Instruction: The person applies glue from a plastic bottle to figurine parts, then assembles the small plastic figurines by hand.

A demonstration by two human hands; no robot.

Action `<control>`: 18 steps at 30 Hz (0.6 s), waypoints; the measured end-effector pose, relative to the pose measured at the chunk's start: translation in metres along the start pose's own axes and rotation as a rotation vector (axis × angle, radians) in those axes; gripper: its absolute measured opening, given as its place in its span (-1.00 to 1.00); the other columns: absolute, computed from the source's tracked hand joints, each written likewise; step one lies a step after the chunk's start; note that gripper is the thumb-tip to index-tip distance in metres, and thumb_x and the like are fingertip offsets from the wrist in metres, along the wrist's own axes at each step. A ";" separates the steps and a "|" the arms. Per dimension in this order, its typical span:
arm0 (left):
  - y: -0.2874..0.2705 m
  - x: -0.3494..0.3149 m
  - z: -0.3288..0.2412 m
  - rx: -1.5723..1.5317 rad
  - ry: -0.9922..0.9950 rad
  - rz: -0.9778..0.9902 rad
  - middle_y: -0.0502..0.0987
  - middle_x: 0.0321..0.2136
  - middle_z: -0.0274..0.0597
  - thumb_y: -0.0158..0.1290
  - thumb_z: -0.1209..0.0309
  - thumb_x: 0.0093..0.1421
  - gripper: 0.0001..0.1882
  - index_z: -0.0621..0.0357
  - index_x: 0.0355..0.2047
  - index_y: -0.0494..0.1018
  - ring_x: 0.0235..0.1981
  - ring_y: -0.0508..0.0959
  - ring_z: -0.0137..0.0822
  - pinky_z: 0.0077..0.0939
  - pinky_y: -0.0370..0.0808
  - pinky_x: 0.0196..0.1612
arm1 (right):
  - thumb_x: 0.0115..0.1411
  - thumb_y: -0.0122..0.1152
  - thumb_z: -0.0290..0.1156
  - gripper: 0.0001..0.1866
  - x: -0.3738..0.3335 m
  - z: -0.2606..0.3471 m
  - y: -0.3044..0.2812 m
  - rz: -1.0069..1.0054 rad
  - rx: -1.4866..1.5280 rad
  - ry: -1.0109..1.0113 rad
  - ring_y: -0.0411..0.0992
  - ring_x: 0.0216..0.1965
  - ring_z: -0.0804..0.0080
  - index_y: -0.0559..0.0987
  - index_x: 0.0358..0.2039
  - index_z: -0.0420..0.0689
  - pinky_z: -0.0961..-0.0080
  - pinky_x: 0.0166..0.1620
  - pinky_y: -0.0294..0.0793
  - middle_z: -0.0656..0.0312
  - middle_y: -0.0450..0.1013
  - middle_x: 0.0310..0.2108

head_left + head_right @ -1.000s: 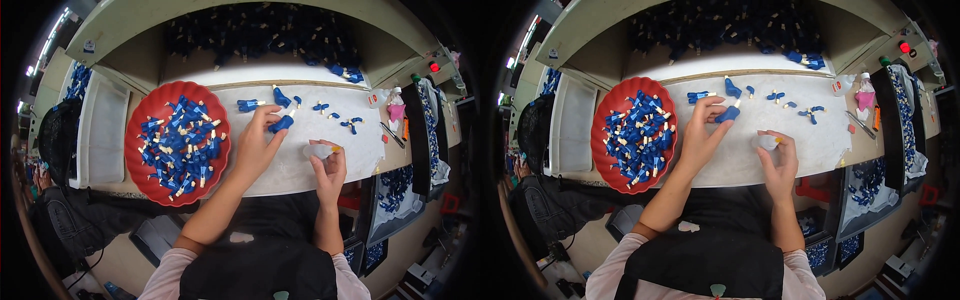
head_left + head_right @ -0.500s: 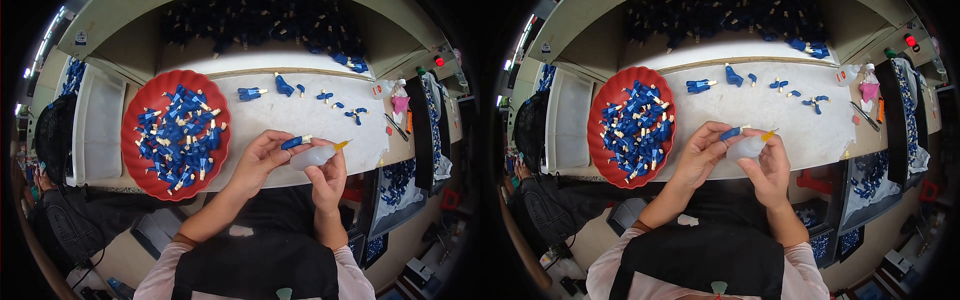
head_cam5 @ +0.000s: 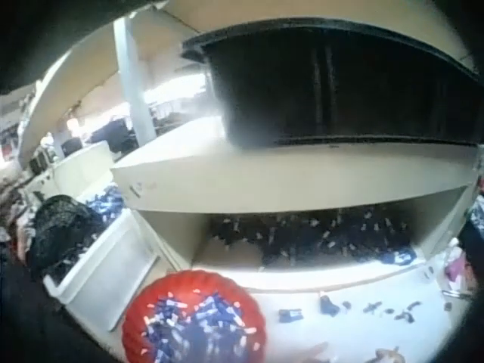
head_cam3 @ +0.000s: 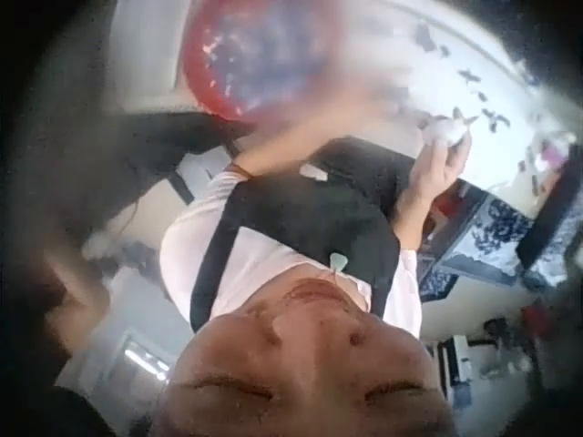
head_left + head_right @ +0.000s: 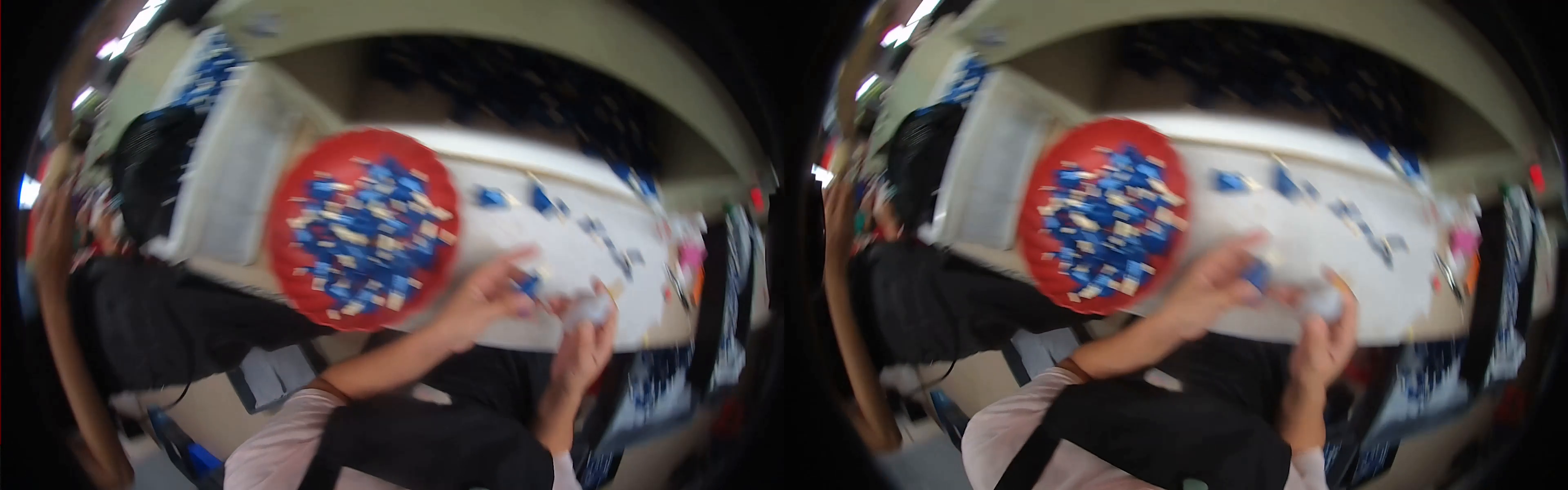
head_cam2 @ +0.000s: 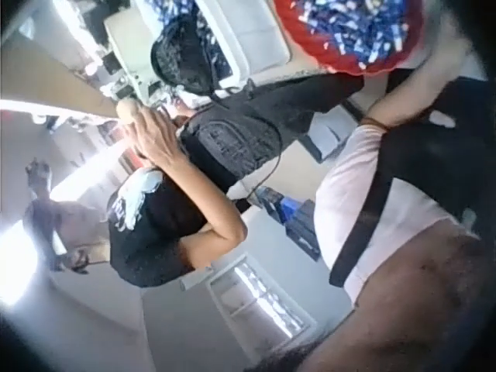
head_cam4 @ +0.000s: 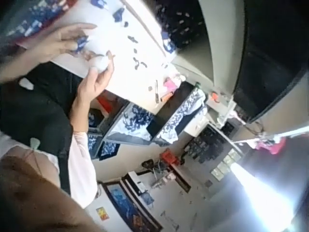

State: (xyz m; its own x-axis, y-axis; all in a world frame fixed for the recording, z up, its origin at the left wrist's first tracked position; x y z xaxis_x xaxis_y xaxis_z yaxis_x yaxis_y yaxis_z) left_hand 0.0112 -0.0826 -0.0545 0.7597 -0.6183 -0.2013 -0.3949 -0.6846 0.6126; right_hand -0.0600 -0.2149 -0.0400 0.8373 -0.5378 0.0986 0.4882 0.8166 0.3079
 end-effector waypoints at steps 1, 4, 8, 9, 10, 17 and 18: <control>0.000 0.004 0.003 -0.025 0.012 0.065 0.34 -0.20 -0.19 -0.04 0.55 0.04 -0.48 0.14 0.04 0.12 -0.26 0.42 -0.40 -0.53 0.38 -0.21 | 0.02 -0.04 -0.42 -0.49 0.001 0.008 0.005 0.045 0.050 0.010 0.33 -0.27 0.32 0.15 -0.02 -0.38 0.46 -0.16 0.30 0.04 0.31 -0.29; 0.016 0.015 0.022 -0.070 0.040 0.277 0.34 -0.21 -0.25 -0.04 0.54 0.05 -0.58 0.17 -0.05 0.19 -0.28 0.42 -0.49 -0.59 0.37 -0.23 | 0.07 -0.07 -0.37 -0.46 -0.005 0.006 -0.012 -0.044 -0.003 -0.078 0.32 -0.33 0.28 0.09 0.02 -0.37 0.38 -0.17 0.28 0.04 0.30 -0.33; 0.013 0.009 0.020 -0.065 0.174 0.248 0.30 -0.28 -0.34 -0.05 0.64 -0.02 -0.56 0.18 -0.08 0.19 -0.28 0.33 -0.59 -0.72 0.32 -0.26 | 0.12 -0.17 -0.45 -0.56 -0.001 0.000 -0.007 0.136 -0.019 -0.055 0.24 -0.16 0.03 0.09 -0.01 -0.38 0.15 -0.05 0.19 -0.13 0.19 -0.15; 0.012 0.007 0.018 -0.031 0.268 0.229 0.30 -0.31 -0.35 -0.05 0.66 -0.04 -0.55 0.19 -0.09 0.19 -0.28 0.31 -0.61 -0.76 0.30 -0.26 | 0.12 -0.17 -0.45 -0.57 0.000 -0.001 -0.001 0.155 -0.017 -0.067 0.24 -0.16 0.04 0.10 -0.02 -0.38 0.15 -0.06 0.20 -0.13 0.20 -0.15; 0.008 0.005 0.018 0.003 0.272 0.189 0.26 -0.28 -0.35 -0.03 0.67 -0.07 -0.53 0.22 -0.10 0.19 -0.27 0.27 -0.62 -0.77 0.26 -0.26 | 0.12 -0.17 -0.45 -0.57 0.000 -0.004 0.001 0.172 0.001 -0.073 0.24 -0.16 0.04 0.10 -0.02 -0.38 0.15 -0.06 0.20 -0.13 0.20 -0.15; -0.008 0.011 0.014 0.238 0.340 0.186 0.20 -0.32 -0.35 0.00 0.53 0.00 -0.63 0.20 -0.15 0.20 -0.32 0.24 -0.57 -0.70 0.25 -0.27 | 0.12 -0.06 -0.31 -0.51 0.011 -0.025 -0.021 0.091 -0.272 -0.039 0.26 -0.16 0.19 0.17 -0.03 -0.38 0.35 -0.09 0.25 -0.07 0.23 -0.15; -0.011 0.013 0.029 0.277 0.355 0.170 0.20 -0.30 -0.35 -0.04 0.50 0.04 -0.65 0.20 -0.14 0.20 -0.32 0.24 -0.56 -0.69 0.26 -0.26 | 0.11 -0.04 -0.29 -0.50 0.014 -0.029 -0.023 0.091 -0.309 -0.032 0.27 -0.16 0.23 0.18 -0.03 -0.37 0.39 -0.10 0.25 -0.05 0.23 -0.14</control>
Point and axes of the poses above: each hand's wrist, its own x-axis towards the middle knuckle, its own y-axis out of the palm, z = x × y, the point moved 3 cm from there along x, towards the middle knuckle
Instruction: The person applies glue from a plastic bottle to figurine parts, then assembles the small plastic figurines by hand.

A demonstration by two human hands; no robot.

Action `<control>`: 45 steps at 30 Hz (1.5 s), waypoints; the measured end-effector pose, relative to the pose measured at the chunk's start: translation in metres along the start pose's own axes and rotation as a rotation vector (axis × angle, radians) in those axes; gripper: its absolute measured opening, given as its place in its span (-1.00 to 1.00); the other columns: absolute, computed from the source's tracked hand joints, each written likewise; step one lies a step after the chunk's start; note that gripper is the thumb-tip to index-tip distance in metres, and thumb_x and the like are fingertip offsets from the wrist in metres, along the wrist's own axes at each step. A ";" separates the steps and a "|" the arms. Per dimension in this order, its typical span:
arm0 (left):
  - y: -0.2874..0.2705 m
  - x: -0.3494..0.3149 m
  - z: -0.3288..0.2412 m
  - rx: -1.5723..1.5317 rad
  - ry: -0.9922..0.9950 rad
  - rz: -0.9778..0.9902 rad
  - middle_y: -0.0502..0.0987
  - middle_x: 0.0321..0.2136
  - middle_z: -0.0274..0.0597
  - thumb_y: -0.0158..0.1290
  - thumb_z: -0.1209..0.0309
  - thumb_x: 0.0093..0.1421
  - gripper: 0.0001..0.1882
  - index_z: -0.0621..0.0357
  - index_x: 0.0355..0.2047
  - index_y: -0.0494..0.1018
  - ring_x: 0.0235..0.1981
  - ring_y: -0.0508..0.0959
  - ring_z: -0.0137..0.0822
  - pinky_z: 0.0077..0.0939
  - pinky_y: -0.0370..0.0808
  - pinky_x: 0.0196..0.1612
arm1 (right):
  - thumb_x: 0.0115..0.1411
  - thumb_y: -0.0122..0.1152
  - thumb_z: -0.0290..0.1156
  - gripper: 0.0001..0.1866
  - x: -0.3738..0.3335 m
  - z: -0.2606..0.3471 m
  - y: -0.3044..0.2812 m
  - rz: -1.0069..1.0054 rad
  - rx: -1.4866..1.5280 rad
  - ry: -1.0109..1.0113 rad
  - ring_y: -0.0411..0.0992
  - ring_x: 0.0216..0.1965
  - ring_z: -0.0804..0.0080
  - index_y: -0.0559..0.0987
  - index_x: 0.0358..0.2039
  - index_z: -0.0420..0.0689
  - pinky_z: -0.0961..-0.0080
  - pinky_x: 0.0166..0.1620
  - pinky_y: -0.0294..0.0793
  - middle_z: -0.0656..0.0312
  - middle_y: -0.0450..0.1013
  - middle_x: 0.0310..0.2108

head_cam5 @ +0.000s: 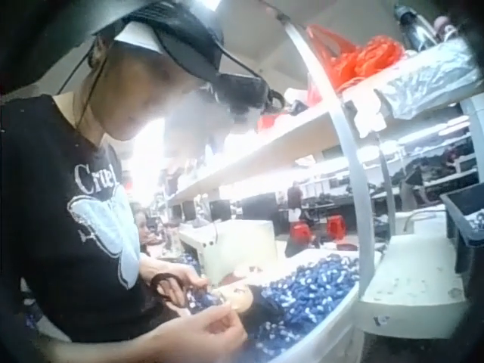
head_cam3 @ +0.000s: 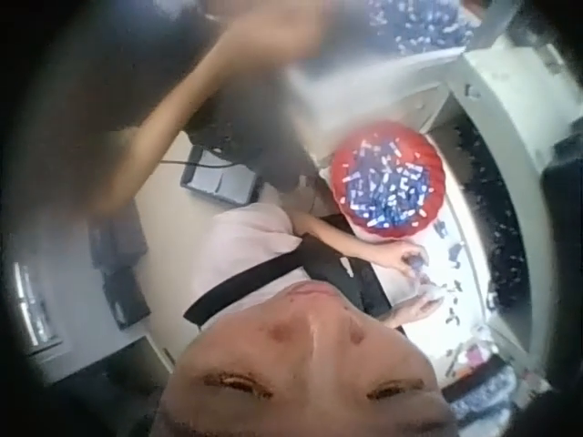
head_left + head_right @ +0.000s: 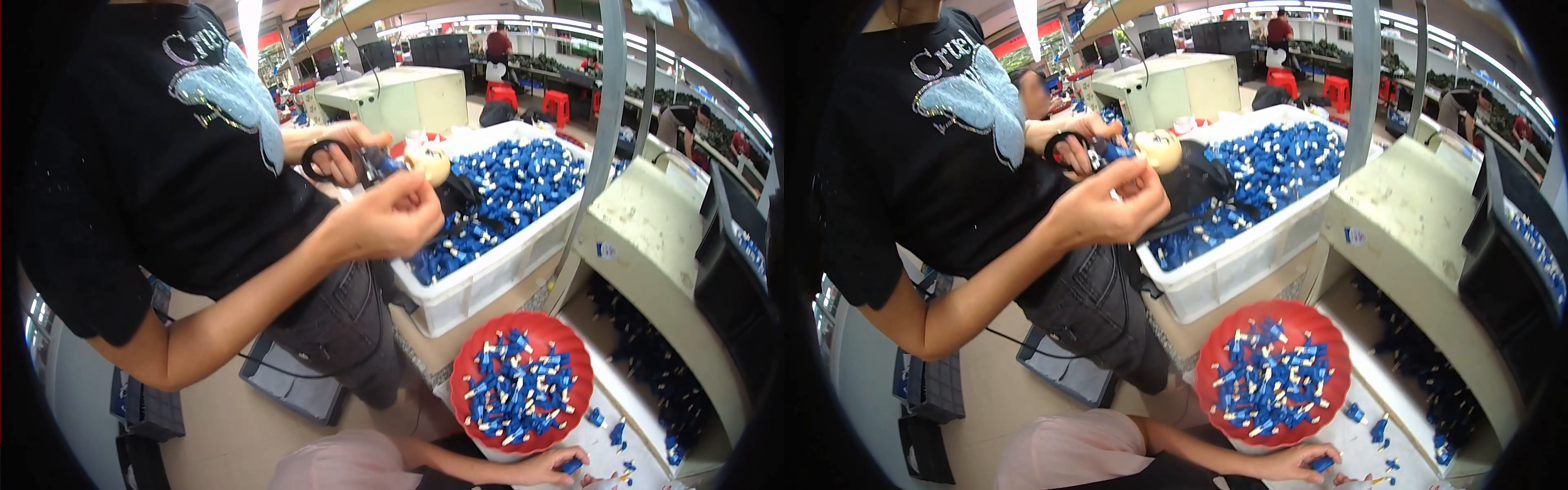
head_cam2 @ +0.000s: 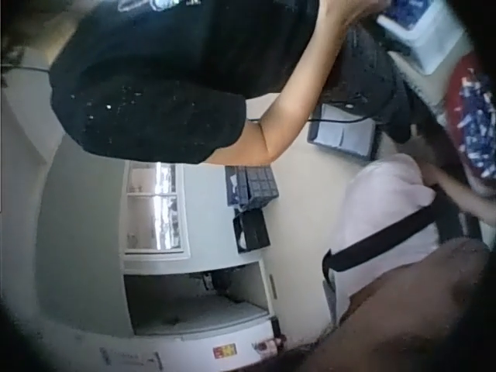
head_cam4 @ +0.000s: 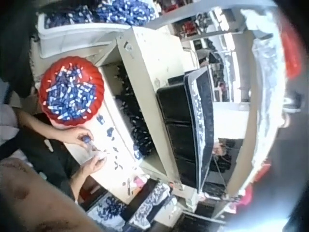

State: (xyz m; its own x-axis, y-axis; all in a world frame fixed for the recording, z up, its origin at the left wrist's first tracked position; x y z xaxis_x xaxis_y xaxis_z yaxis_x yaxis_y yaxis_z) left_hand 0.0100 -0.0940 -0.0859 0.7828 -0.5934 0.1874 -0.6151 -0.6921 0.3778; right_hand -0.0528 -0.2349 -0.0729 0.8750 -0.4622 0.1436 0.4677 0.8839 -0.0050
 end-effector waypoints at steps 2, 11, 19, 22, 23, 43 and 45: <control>-0.002 -0.003 -0.010 0.202 -0.002 -0.052 0.31 -0.33 -0.26 0.04 0.39 -0.02 -0.62 0.17 -0.16 0.26 -0.35 0.33 -0.46 -0.61 0.32 -0.30 | 0.11 -0.03 -0.28 -0.49 0.001 0.013 0.006 -0.010 -0.109 0.020 0.25 -0.14 0.24 0.17 -0.02 -0.35 0.39 -0.08 0.24 -0.04 0.22 -0.11; 0.002 -0.016 -0.061 0.265 -0.157 -0.090 0.32 -0.20 -0.11 0.05 0.41 -0.01 -0.58 0.22 -0.13 0.25 -0.22 0.36 -0.35 -0.52 0.39 -0.24 | 0.11 -0.03 -0.24 -0.46 0.006 0.028 0.025 -0.023 -0.118 0.209 0.13 0.00 0.21 0.16 0.01 -0.33 0.37 0.02 0.12 -0.04 0.12 0.02; -0.007 -0.010 -0.026 0.121 -0.007 -0.147 0.30 -0.21 -0.15 -0.14 0.44 0.13 -0.69 0.21 -0.10 0.23 -0.19 0.33 -0.39 -0.54 0.34 -0.17 | 0.10 -0.01 -0.28 -0.51 -0.001 0.030 0.016 -0.051 -0.139 0.082 0.22 -0.14 0.21 0.23 -0.05 -0.36 0.38 -0.06 0.18 -0.04 0.23 -0.10; -0.007 -0.008 -0.016 -0.079 -0.042 -0.049 0.19 -0.26 -0.32 -0.20 0.36 0.18 -0.64 0.16 -0.02 0.15 -0.30 0.26 -0.53 -0.68 0.28 -0.20 | 0.09 0.00 -0.30 -0.53 -0.004 0.034 0.014 -0.068 -0.139 0.025 0.25 -0.19 0.23 0.25 -0.07 -0.37 0.37 -0.09 0.21 -0.03 0.26 -0.15; -0.006 -0.008 -0.015 -0.081 -0.046 -0.046 0.19 -0.26 -0.32 -0.20 0.36 0.18 -0.64 0.16 -0.02 0.15 -0.30 0.26 -0.53 -0.68 0.28 -0.20 | 0.09 0.01 -0.32 -0.54 -0.006 0.035 0.011 -0.073 -0.125 0.015 0.25 -0.21 0.24 0.25 -0.08 -0.37 0.37 -0.11 0.22 -0.03 0.27 -0.17; 0.023 0.010 -0.045 -0.525 -0.220 -0.087 0.34 -0.18 -0.20 -0.15 0.39 0.15 -0.52 0.04 0.08 0.00 -0.20 0.37 -0.43 -0.55 0.36 -0.17 | 0.06 -0.07 -0.38 -0.47 -0.026 0.047 -0.013 -0.112 0.300 -0.112 0.31 -0.36 0.31 0.11 0.01 -0.36 0.42 -0.20 0.30 0.08 0.29 -0.34; 0.016 0.010 -0.037 -0.557 -0.260 -0.155 0.36 -0.21 -0.14 -0.13 0.41 0.14 -0.49 0.06 0.08 -0.02 -0.21 0.41 -0.36 -0.51 0.37 -0.17 | 0.06 -0.05 -0.39 -0.49 -0.025 0.056 -0.001 -0.190 0.282 -0.072 0.31 -0.40 0.34 0.14 -0.01 -0.35 0.46 -0.29 0.33 0.09 0.29 -0.37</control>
Point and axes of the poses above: each hand's wrist, its own x-axis towards the middle knuckle, its own y-axis out of the palm, z = x × y, the point moved 3 cm from there along x, towards the middle knuckle
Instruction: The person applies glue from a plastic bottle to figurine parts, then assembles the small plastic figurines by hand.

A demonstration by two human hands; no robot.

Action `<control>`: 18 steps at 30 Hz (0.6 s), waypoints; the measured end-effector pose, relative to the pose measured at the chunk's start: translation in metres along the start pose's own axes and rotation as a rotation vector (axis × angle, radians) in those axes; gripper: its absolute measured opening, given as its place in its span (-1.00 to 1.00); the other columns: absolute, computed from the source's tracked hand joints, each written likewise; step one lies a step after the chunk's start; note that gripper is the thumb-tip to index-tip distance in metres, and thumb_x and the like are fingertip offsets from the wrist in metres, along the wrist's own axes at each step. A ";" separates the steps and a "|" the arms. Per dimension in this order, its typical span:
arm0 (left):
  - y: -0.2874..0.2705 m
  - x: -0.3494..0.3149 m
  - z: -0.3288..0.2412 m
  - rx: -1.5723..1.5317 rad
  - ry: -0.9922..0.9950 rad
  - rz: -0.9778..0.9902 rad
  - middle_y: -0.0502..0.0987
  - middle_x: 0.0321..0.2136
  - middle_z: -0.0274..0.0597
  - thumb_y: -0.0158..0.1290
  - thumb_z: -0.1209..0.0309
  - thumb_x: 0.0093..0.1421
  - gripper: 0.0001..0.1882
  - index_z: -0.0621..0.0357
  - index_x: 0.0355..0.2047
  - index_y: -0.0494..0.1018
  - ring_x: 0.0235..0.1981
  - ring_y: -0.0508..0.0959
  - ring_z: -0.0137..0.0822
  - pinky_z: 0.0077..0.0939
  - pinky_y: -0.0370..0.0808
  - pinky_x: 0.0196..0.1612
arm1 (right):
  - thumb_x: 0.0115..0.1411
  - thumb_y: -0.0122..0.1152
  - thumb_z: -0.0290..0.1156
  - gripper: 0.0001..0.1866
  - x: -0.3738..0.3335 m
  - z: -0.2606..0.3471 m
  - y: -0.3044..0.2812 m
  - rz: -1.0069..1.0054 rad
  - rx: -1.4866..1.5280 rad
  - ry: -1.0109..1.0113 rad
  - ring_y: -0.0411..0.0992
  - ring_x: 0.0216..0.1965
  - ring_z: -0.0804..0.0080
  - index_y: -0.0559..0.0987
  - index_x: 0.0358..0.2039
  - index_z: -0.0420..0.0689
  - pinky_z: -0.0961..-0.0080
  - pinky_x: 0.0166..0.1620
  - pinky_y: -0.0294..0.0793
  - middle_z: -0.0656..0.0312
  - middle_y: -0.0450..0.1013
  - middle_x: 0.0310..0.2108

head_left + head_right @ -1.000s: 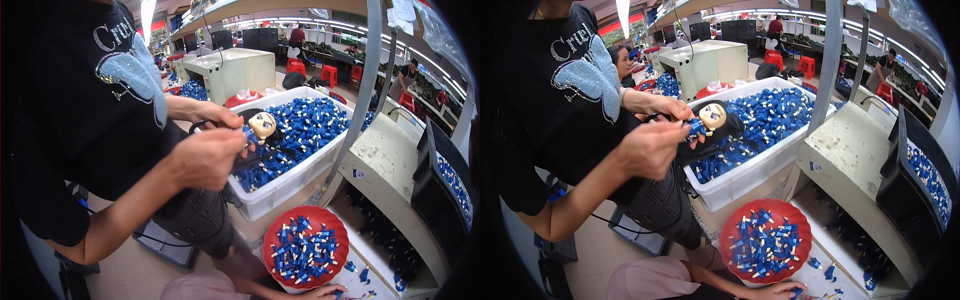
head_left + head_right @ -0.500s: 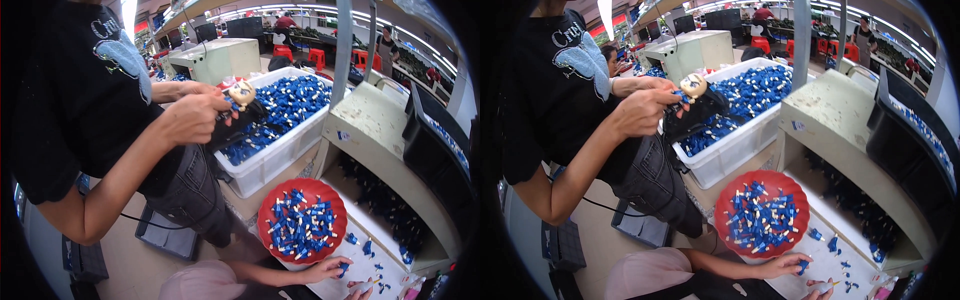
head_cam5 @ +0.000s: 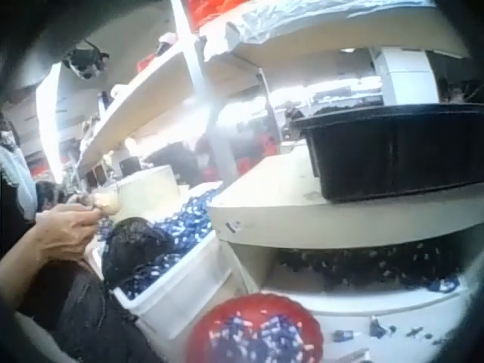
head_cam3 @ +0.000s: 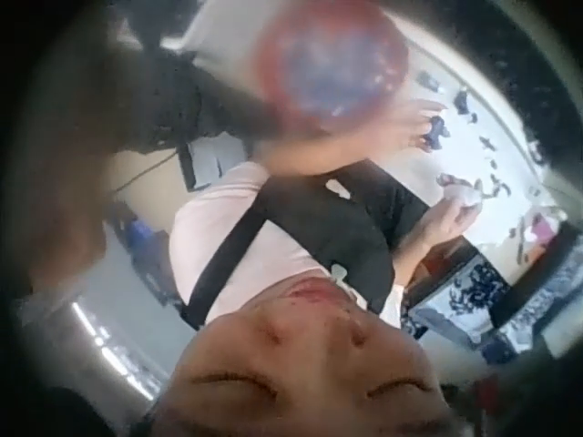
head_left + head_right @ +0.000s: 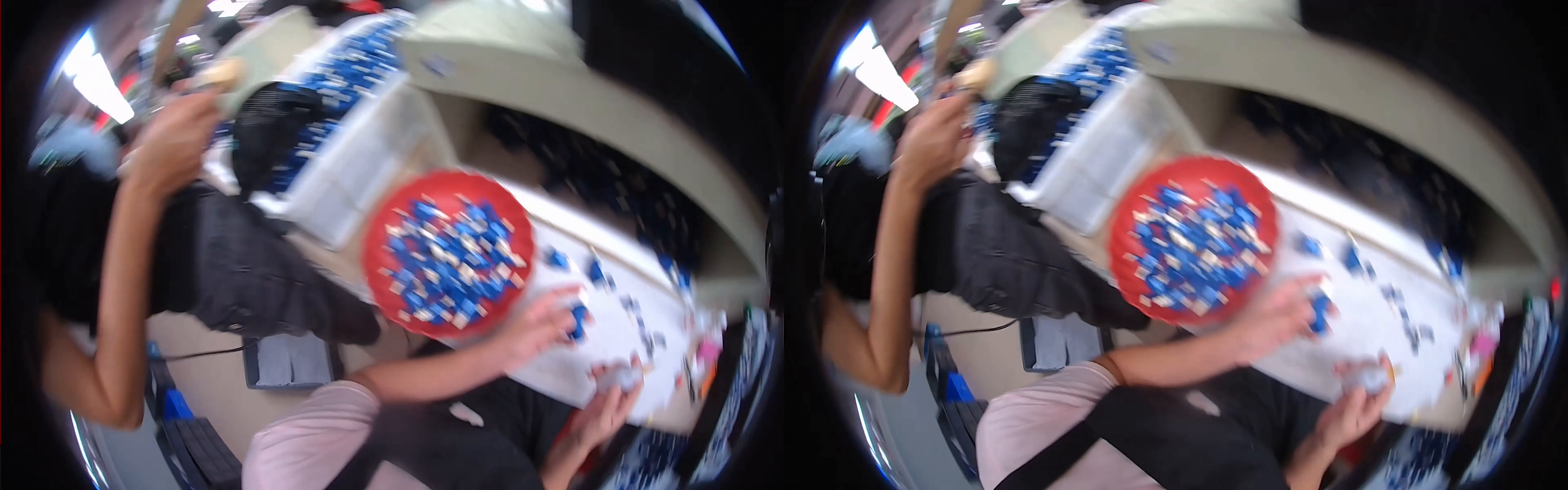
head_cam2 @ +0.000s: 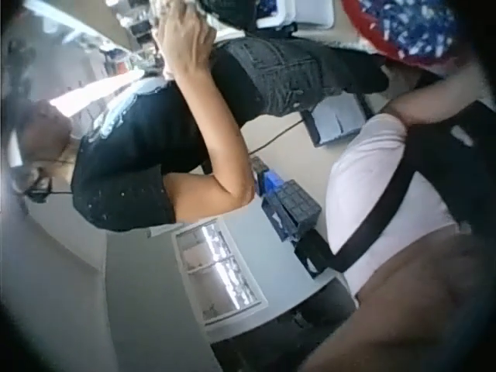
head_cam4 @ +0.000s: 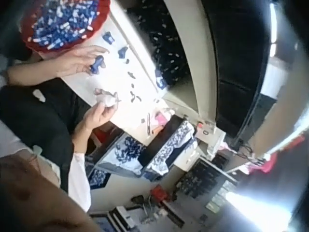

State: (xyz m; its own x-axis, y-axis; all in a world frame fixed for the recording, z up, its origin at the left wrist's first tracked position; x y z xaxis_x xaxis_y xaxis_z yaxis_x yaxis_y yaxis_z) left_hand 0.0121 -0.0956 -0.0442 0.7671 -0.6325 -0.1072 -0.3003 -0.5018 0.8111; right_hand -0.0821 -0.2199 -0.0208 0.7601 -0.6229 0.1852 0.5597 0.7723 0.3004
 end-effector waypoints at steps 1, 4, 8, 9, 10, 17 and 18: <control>-0.001 -0.004 -0.002 -0.015 -0.004 -0.014 0.35 -0.20 -0.11 -0.13 0.41 0.14 -0.50 0.07 0.08 -0.01 -0.19 0.40 -0.31 -0.50 0.37 -0.17 | 0.05 -0.05 -0.39 -0.51 0.002 0.001 0.002 0.066 0.028 0.002 0.31 -0.42 0.36 0.16 -0.02 -0.35 0.48 -0.34 0.34 0.09 0.29 -0.38; -0.003 -0.001 -0.008 -0.067 -0.017 0.020 0.35 -0.17 -0.07 -0.13 0.43 0.13 -0.53 0.15 0.05 0.02 -0.18 0.42 -0.28 -0.51 0.39 -0.17 | 0.03 0.00 -0.38 -0.50 0.009 -0.002 -0.001 0.108 0.054 -0.026 0.32 -0.47 0.39 0.19 -0.03 -0.33 0.54 -0.43 0.35 0.08 0.30 -0.43; -0.003 0.000 0.002 -0.086 -0.121 0.053 0.32 -0.18 -0.04 -0.13 0.41 0.13 -0.56 0.14 0.03 0.08 -0.14 0.39 -0.16 -0.41 0.38 -0.13 | -0.04 0.13 -0.38 -0.54 0.010 0.007 -0.016 -0.010 -0.042 -0.003 0.32 -0.50 0.42 0.26 -0.14 -0.29 0.59 -0.45 0.34 0.10 0.28 -0.42; -0.003 0.001 0.003 -0.095 -0.143 0.065 0.33 -0.18 -0.05 -0.13 0.41 0.13 -0.55 0.15 0.03 0.08 -0.14 0.38 -0.15 -0.41 0.38 -0.13 | -0.09 0.19 -0.40 -0.56 0.012 0.010 -0.019 -0.046 0.019 -0.042 0.31 -0.52 0.44 0.27 -0.21 -0.26 0.61 -0.46 0.33 0.10 0.28 -0.41; -0.003 0.001 0.005 -0.104 -0.162 0.075 0.33 -0.18 -0.05 -0.13 0.41 0.13 -0.55 0.16 0.03 0.08 -0.13 0.38 -0.15 -0.41 0.39 -0.13 | -0.13 0.24 -0.41 -0.58 0.014 0.012 -0.022 -0.079 0.081 -0.082 0.30 -0.54 0.46 0.28 -0.28 -0.22 0.63 -0.47 0.32 0.11 0.27 -0.41; -0.003 -0.006 0.015 -0.137 -0.243 0.114 0.34 -0.20 -0.06 -0.14 0.43 0.12 -0.55 0.23 0.03 0.08 -0.15 0.40 -0.11 -0.38 0.38 -0.12 | -0.21 0.29 -0.44 -0.58 0.021 0.023 -0.016 -0.190 0.246 -0.098 0.23 -0.41 0.53 0.28 -0.35 -0.15 0.67 -0.38 0.29 0.19 0.21 -0.37; -0.003 -0.007 0.015 -0.142 -0.247 0.112 0.34 -0.20 -0.06 -0.14 0.43 0.12 -0.55 0.23 0.03 0.08 -0.15 0.40 -0.11 -0.38 0.38 -0.12 | -0.22 0.31 -0.42 -0.57 0.020 0.024 -0.013 -0.194 0.221 -0.108 0.24 -0.43 0.53 0.28 -0.36 -0.15 0.65 -0.36 0.29 0.20 0.21 -0.39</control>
Point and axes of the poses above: each hand's wrist, its own x-axis towards the middle knuckle, its own y-axis out of the palm, z = x × y, the point moved 3 cm from there along x, towards the middle knuckle
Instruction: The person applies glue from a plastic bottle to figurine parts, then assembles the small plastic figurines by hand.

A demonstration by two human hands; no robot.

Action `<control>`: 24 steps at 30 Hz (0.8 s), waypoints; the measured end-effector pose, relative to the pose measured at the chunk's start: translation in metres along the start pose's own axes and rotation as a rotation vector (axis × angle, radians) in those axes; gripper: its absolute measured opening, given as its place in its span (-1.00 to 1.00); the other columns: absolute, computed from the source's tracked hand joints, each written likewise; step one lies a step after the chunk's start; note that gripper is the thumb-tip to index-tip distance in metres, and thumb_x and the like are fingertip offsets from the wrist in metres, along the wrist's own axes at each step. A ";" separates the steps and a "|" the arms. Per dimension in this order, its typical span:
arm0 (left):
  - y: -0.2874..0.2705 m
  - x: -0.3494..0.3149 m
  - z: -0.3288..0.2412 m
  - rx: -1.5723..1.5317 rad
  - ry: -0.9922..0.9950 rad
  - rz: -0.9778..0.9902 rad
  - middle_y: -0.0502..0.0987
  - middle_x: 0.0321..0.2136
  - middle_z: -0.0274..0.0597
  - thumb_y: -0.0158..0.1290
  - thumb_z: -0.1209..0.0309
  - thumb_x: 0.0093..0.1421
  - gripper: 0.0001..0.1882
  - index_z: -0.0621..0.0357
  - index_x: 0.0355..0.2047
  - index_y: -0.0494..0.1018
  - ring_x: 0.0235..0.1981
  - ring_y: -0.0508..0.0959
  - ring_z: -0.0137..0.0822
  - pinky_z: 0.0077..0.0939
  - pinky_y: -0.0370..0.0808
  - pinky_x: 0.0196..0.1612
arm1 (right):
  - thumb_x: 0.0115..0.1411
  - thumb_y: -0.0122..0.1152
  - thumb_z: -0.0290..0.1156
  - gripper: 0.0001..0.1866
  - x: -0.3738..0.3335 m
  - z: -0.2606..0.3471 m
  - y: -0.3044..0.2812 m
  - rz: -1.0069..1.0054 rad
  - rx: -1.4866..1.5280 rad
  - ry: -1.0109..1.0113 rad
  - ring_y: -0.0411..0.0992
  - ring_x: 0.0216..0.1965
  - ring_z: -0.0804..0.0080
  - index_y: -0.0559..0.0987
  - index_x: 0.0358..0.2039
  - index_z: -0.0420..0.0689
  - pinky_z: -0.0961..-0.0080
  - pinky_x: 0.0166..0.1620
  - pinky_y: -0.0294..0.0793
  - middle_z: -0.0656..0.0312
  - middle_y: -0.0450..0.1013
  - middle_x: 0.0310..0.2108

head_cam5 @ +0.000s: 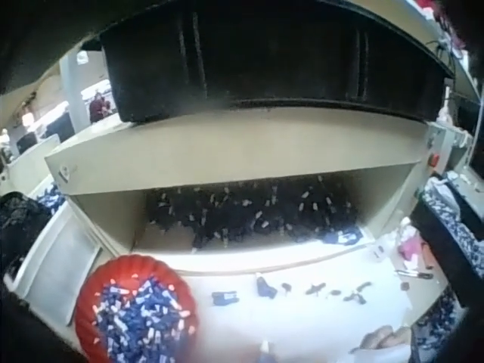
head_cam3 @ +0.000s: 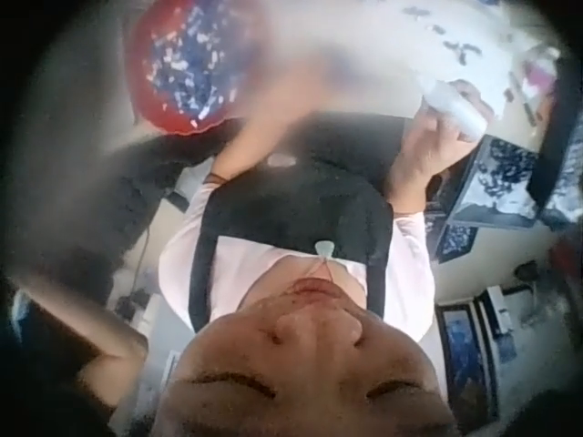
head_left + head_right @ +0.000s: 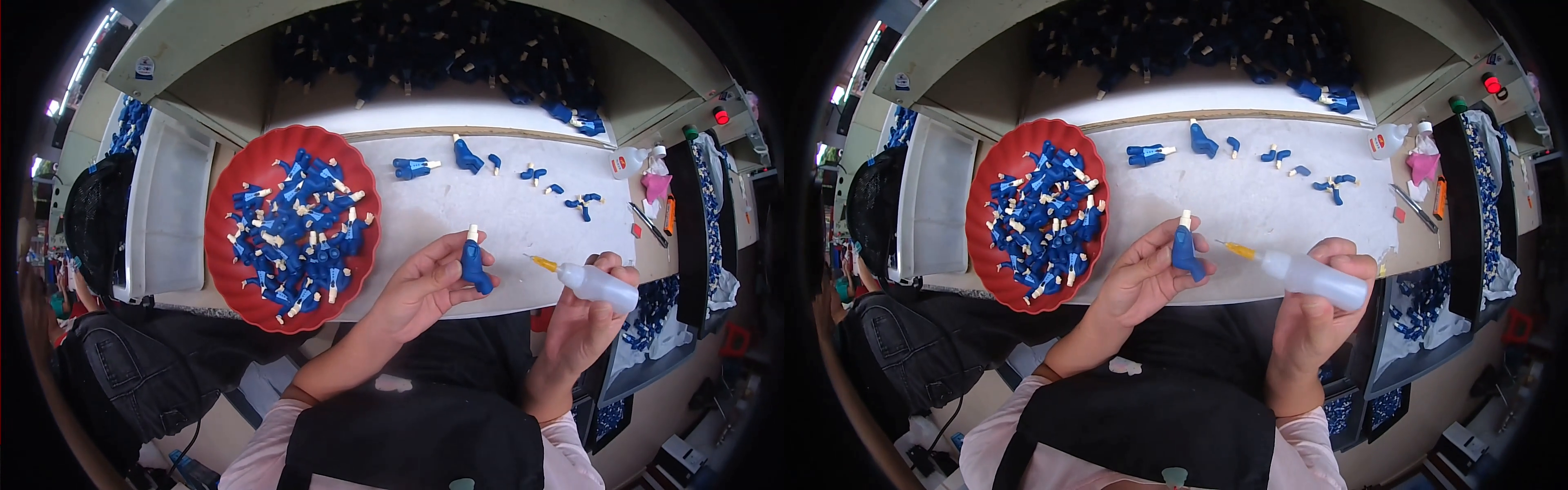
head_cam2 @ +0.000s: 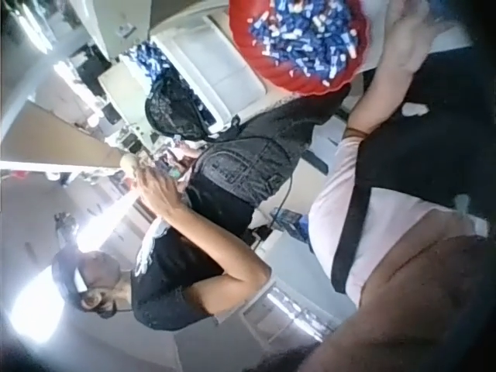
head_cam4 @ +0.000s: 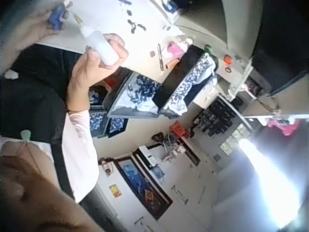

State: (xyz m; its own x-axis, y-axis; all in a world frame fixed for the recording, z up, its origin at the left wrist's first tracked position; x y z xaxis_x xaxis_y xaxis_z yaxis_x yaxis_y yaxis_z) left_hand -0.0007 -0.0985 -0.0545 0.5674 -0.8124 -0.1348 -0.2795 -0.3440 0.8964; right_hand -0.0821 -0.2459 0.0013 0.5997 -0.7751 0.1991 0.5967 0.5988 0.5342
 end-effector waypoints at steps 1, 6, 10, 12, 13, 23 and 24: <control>0.000 -0.001 0.000 0.001 -0.010 0.011 0.35 -0.20 -0.06 -0.13 0.42 0.12 -0.55 0.23 0.03 0.09 -0.16 0.40 -0.10 -0.38 0.37 -0.11 | -0.22 0.31 -0.42 -0.57 -0.002 -0.002 0.002 -0.002 -0.006 0.002 0.24 -0.43 0.53 0.28 -0.36 -0.15 0.65 -0.36 0.29 0.20 0.21 -0.39; 0.001 -0.002 -0.002 0.029 -0.021 0.028 0.34 -0.20 -0.07 -0.11 0.40 0.11 -0.55 0.23 0.02 0.10 -0.16 0.40 -0.18 -0.40 0.36 -0.11 | -0.21 0.35 -0.24 -0.52 -0.014 0.000 0.010 0.245 -0.386 -0.351 0.30 -0.50 0.48 0.28 -0.38 -0.14 0.61 -0.40 0.32 0.19 0.23 -0.45; 0.000 -0.004 -0.003 0.098 0.020 -0.023 0.32 -0.19 -0.11 -0.11 0.40 0.11 -0.55 0.22 0.01 0.10 -0.15 0.37 -0.31 -0.43 0.35 -0.10 | -0.26 0.38 -0.37 -0.52 -0.019 0.001 0.017 0.443 -0.497 -0.434 0.33 -0.49 0.45 0.31 -0.34 -0.14 0.62 -0.44 0.34 0.17 0.29 -0.41; -0.001 -0.004 -0.004 0.106 0.019 -0.034 0.32 -0.19 -0.13 -0.11 0.40 0.11 -0.55 0.22 0.01 0.09 -0.14 0.36 -0.35 -0.44 0.35 -0.10 | -0.27 0.38 -0.42 -0.52 -0.020 0.000 0.018 0.470 -0.510 -0.450 0.33 -0.50 0.45 0.32 -0.33 -0.13 0.65 -0.46 0.35 0.16 0.30 -0.40; 0.000 -0.004 -0.004 0.106 0.017 -0.032 0.31 -0.19 -0.13 -0.11 0.40 0.11 -0.54 0.21 0.02 0.09 -0.14 0.36 -0.35 -0.44 0.34 -0.10 | -0.26 0.38 -0.42 -0.52 -0.021 0.000 0.018 0.471 -0.533 -0.462 0.34 -0.51 0.45 0.32 -0.33 -0.13 0.66 -0.47 0.36 0.17 0.30 -0.40; 0.003 -0.004 -0.005 0.096 0.016 -0.023 0.31 -0.19 -0.15 -0.10 0.41 0.10 -0.54 0.20 0.02 0.09 -0.14 0.36 -0.36 -0.46 0.35 -0.10 | -0.27 0.38 -0.42 -0.51 -0.020 -0.004 0.019 0.495 -0.575 -0.500 0.34 -0.52 0.45 0.33 -0.31 -0.13 0.68 -0.50 0.36 0.18 0.29 -0.40; 0.003 -0.003 -0.005 0.096 0.016 -0.024 0.31 -0.19 -0.15 -0.10 0.41 0.10 -0.54 0.20 0.02 0.09 -0.14 0.36 -0.36 -0.46 0.35 -0.10 | -0.27 0.38 -0.42 -0.51 -0.020 -0.004 0.019 0.495 -0.575 -0.499 0.34 -0.52 0.45 0.33 -0.31 -0.13 0.68 -0.50 0.36 0.18 0.29 -0.40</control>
State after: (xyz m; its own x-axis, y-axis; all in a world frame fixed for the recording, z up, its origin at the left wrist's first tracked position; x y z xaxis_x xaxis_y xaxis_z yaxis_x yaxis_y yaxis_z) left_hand 0.0005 -0.0943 -0.0492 0.5868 -0.7961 -0.1482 -0.3381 -0.4071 0.8485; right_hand -0.0808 -0.2181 0.0040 0.6375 -0.3195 0.7011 0.5866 0.7913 -0.1728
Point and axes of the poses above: each hand's wrist, its own x-axis towards the middle knuckle, its own y-axis out of the palm, z = x × y, the point moved 3 cm from there along x, towards the middle knuckle
